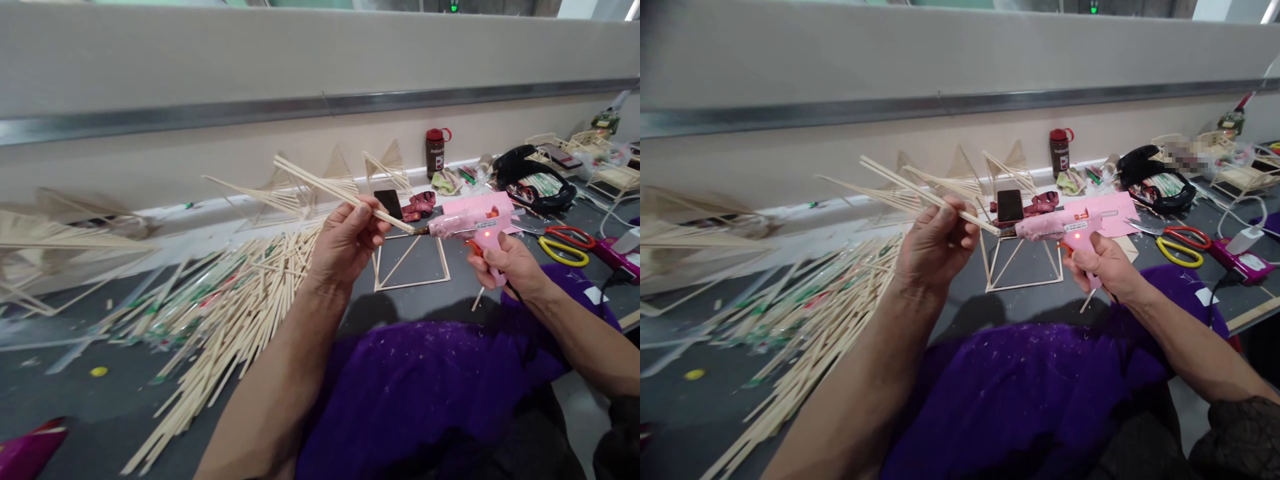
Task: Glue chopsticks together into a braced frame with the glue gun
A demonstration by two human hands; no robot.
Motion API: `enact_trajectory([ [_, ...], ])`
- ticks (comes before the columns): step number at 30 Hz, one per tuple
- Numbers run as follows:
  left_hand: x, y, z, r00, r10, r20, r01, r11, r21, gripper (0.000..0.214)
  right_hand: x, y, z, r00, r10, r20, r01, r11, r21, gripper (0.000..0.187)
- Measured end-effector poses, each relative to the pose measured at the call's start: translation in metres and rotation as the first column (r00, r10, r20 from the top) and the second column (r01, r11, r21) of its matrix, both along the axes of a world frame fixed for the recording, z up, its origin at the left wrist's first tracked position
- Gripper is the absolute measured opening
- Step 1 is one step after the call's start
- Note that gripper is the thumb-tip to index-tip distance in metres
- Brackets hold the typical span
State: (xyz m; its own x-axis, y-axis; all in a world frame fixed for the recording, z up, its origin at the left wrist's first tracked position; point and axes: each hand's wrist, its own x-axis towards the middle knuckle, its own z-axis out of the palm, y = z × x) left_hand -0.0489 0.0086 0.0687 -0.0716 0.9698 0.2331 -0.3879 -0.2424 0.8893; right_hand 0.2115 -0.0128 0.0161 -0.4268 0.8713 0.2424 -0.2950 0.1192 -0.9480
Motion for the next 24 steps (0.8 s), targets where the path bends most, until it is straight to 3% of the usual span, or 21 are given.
enact_trajectory([
  [4, 0.005, 0.002, 0.0, 0.993, 0.119, -0.018, -0.12, 0.993, -0.019, 0.015, -0.001, 0.0, 0.0, 1.0, -0.028, 0.003, 0.028, 0.999, 0.037, 0.052],
  [7, 0.009, 0.002, -0.001, 0.977, 0.206, -0.052, -0.208, 0.977, -0.036, 0.014, -0.001, -0.002, -0.001, 0.987, -0.148, 0.065, 0.137, 0.979, 0.151, 0.046],
  [10, 0.012, -0.001, -0.001, 0.958, 0.257, -0.131, -0.264, 0.964, -0.04, 0.014, 0.0, -0.006, -0.001, 0.922, -0.339, 0.187, 0.267, 0.906, 0.327, 0.031],
  [13, 0.013, -0.004, 0.0, 0.934, 0.273, -0.231, -0.285, 0.958, -0.022, 0.016, 0.0, -0.007, 0.0, 0.85, -0.449, 0.275, 0.295, 0.838, 0.458, 0.025],
  [20, 0.009, -0.004, 0.0, 0.912, 0.285, -0.295, -0.295, 0.955, 0.011, 0.018, 0.002, -0.005, -0.001, 0.819, -0.479, 0.317, 0.256, 0.798, 0.546, 0.027],
  [24, 0.008, -0.003, -0.001, 0.901, 0.28, -0.331, -0.293, 0.956, 0.012, 0.021, 0.004, -0.003, -0.006, 0.82, -0.46, 0.341, 0.221, 0.803, 0.553, 0.029],
])
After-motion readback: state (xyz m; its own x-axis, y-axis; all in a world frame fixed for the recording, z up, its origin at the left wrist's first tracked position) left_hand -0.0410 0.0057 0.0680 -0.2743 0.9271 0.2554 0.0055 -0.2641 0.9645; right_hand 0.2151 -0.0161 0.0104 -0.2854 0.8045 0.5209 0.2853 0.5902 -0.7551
